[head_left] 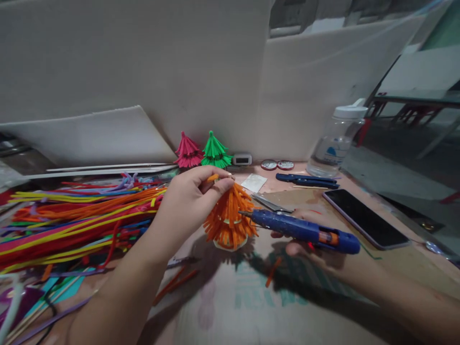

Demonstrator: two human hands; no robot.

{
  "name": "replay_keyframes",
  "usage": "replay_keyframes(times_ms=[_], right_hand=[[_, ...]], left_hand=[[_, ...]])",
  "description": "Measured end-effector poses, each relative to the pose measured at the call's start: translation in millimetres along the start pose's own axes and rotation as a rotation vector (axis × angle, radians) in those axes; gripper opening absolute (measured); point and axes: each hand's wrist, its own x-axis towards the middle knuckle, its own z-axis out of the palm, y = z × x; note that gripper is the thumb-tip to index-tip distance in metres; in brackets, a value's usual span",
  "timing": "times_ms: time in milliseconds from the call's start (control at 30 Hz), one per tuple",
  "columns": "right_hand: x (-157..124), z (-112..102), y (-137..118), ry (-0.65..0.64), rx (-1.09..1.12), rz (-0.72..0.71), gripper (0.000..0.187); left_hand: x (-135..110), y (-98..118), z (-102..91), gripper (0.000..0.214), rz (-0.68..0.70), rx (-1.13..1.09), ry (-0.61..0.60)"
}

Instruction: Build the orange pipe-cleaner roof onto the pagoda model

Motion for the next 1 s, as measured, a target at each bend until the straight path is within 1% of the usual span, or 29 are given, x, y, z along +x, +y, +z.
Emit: replay_keyframes(times_ms=[100, 200, 333, 467, 567, 700, 867, 1000], right_hand=[[1.6, 2.5, -1.3, 0.057, 0.003, -0.035, 0.017], [2.2, 2.9, -3.9, 0.071, 0.022, -0.011, 0.015], [0.8, 1.2, -3.1, 0.023, -0.004, 0.002, 0.018], [-2.2, 1.8, 2.0, 0.091, -0.076, 0.002, 0.020], [-4.0, 3.2, 2.9, 0.091, -0.081, -0.018, 0.026], [-4.0, 2.9, -1.0, 0.112, -0.158, -0.062, 0.029], [-2.8, 0.1, -2.7, 0.054, -0.127, -0.073, 0.020], [-3.2, 0.6, 2.6, 0.064, -0.159, -0.091, 0.027]], left_hand=[[-1.9, 3.8, -0.2, 0.013, 0.031, 0.012, -0.001], [-2.8, 4.9, -0.1, 0.013, 0.036, 0.002, -0.008], [-3.1, 2.8, 0.6, 0.013, 0.027, 0.022, 0.010], [-3.0, 1.3, 1.5, 0.013, 0.013, 0.036, 0.014], [-3.0, 0.0, 2.2, 0.014, 0.005, 0.032, 0.018], [-3.5, -3.6, 2.8, 0.015, 0.010, 0.032, 0.020], [-3.0, -5.4, 2.8, 0.016, 0.013, 0.042, 0.012], [-2.2, -4.0, 3.0, 0.014, 0.029, 0.062, 0.023]])
